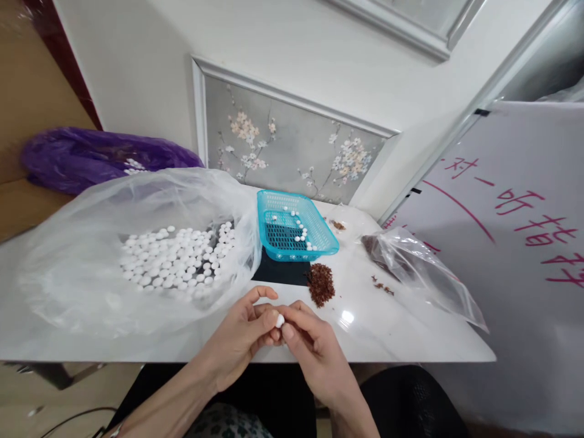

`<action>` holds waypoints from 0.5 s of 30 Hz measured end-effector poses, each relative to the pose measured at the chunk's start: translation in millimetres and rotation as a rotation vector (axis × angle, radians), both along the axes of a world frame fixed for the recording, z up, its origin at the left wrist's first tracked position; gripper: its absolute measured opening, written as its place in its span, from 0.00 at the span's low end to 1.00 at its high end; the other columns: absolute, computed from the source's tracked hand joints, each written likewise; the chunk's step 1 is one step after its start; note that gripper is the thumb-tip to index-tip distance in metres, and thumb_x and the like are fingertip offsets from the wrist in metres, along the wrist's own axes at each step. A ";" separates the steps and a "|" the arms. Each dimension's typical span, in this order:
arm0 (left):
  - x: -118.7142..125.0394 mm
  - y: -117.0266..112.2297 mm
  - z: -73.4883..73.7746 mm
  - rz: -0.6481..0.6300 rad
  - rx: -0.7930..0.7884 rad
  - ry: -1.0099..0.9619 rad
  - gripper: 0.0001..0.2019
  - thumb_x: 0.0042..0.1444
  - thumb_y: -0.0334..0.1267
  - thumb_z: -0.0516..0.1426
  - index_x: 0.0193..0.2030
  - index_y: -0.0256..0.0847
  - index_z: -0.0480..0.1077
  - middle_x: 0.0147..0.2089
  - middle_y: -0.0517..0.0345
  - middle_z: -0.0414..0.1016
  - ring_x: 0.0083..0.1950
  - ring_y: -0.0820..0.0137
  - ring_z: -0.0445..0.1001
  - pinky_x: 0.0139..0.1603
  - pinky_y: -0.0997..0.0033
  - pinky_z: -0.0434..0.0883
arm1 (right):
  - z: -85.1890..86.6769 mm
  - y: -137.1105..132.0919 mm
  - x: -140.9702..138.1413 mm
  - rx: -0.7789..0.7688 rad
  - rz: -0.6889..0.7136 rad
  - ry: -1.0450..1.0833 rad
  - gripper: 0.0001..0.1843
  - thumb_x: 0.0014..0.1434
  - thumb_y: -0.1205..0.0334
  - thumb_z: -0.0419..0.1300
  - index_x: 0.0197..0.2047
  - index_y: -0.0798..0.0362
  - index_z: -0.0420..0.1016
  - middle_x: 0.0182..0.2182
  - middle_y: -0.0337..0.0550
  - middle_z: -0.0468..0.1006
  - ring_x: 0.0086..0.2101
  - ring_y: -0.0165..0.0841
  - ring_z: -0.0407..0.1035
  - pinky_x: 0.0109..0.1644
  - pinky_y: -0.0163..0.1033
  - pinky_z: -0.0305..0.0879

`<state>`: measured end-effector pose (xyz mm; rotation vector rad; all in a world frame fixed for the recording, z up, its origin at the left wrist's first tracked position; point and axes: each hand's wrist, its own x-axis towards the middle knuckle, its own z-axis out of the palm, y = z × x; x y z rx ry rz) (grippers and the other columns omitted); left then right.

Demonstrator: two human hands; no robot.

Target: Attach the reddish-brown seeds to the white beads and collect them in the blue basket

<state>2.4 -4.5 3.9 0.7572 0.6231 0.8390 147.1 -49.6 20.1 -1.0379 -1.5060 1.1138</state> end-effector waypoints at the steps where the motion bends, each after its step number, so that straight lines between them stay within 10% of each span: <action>1: 0.0 0.2 -0.6 -0.008 0.004 0.005 0.13 0.53 0.37 0.61 0.42 0.41 0.63 0.22 0.69 0.67 0.23 0.82 0.64 0.27 0.82 0.63 | 0.1 -0.3 -0.3 0.004 -0.005 -0.002 0.13 0.65 0.63 0.52 0.47 0.50 0.76 0.32 0.40 0.65 0.34 0.31 0.65 0.40 0.36 0.64; 15: 1.9 -1.1 4.1 -0.069 0.082 0.082 0.16 0.51 0.35 0.63 0.43 0.42 0.60 0.26 0.66 0.72 0.25 0.82 0.65 0.29 0.80 0.62 | -1.7 -6.9 0.2 0.024 -0.118 -0.125 0.11 0.62 0.67 0.53 0.40 0.53 0.77 0.30 0.40 0.67 0.31 0.31 0.66 0.34 0.35 0.62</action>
